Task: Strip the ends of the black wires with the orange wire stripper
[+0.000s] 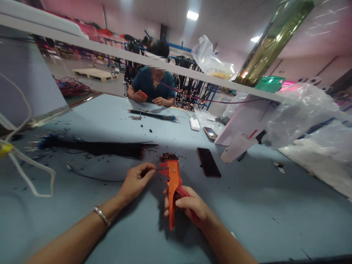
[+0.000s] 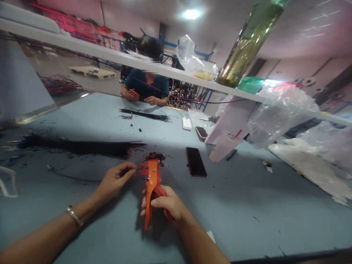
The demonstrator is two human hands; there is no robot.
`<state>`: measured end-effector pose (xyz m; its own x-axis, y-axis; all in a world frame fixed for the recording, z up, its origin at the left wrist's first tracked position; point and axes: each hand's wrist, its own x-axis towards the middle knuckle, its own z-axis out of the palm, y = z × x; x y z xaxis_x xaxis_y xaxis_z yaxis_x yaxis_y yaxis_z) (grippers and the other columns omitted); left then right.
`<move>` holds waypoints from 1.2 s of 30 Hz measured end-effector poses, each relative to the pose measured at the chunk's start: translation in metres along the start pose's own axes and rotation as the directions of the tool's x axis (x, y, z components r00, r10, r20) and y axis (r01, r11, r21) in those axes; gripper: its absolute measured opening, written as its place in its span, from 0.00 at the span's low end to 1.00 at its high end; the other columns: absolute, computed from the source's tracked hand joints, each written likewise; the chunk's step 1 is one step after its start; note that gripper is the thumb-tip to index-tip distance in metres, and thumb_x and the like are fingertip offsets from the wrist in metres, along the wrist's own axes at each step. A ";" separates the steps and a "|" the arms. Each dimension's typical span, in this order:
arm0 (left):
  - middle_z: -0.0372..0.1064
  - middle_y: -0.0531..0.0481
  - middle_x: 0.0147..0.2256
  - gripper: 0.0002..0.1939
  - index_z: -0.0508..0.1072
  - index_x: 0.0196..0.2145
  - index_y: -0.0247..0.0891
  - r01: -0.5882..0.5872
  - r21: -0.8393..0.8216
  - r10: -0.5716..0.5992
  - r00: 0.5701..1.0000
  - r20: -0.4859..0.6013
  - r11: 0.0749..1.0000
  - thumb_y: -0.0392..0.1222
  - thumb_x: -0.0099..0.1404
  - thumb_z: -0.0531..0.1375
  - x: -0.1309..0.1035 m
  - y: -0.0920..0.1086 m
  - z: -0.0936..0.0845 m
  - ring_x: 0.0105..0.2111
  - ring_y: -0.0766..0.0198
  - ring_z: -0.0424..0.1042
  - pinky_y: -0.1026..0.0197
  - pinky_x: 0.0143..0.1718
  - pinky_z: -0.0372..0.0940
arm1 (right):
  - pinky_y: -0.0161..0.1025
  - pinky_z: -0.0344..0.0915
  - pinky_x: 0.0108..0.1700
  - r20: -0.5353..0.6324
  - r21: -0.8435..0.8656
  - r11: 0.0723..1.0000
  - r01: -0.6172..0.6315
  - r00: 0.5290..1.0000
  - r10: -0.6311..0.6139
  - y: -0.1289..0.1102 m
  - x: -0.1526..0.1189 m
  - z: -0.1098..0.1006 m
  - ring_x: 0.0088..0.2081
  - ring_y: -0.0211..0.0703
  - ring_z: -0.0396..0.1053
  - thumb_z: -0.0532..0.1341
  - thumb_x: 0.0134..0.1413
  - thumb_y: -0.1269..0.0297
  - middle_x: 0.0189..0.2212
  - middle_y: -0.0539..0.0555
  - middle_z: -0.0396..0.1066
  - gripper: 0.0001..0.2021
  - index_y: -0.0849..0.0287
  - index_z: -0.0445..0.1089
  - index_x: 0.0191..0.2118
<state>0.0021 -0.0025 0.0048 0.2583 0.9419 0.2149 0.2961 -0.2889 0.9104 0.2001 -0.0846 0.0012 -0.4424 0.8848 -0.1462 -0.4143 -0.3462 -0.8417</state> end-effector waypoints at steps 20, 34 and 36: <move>0.65 0.54 0.25 0.10 0.72 0.30 0.36 -0.003 -0.131 0.003 1.000 0.002 0.991 0.46 0.60 0.58 -0.004 0.005 0.000 0.27 0.66 0.64 0.66 0.30 0.62 | 0.41 0.70 0.33 -0.005 -0.105 0.994 -0.015 1.000 0.015 0.000 0.000 -0.005 0.32 0.47 0.75 0.68 0.39 0.67 0.32 0.58 0.74 0.21 0.66 0.69 0.43; 0.67 0.53 0.26 0.11 0.73 0.30 0.35 -0.026 -0.129 0.030 0.999 0.035 0.991 0.47 0.61 0.58 -0.005 0.004 -0.001 0.28 0.66 0.65 0.66 0.31 0.61 | 0.36 0.69 0.29 0.048 -0.161 0.987 0.012 0.999 -0.005 -0.004 0.000 -0.009 0.31 0.44 0.74 0.69 0.40 0.66 0.32 0.56 0.73 0.21 0.65 0.68 0.44; 0.67 0.53 0.26 0.11 0.73 0.30 0.35 -0.026 -0.137 0.030 0.999 0.026 0.990 0.46 0.60 0.59 -0.004 0.006 -0.001 0.28 0.66 0.65 0.66 0.31 0.62 | 0.36 0.69 0.30 0.049 -0.168 0.986 0.008 0.999 0.001 -0.006 -0.001 -0.008 0.31 0.44 0.73 0.69 0.40 0.66 0.32 0.56 0.73 0.21 0.65 0.68 0.43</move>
<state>0.0014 -0.0079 0.0095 0.2906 0.9280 0.2331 0.1607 -0.2875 0.9442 0.2087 -0.0810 0.0021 -0.4813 0.8682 -0.1209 -0.2784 -0.2822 -0.9181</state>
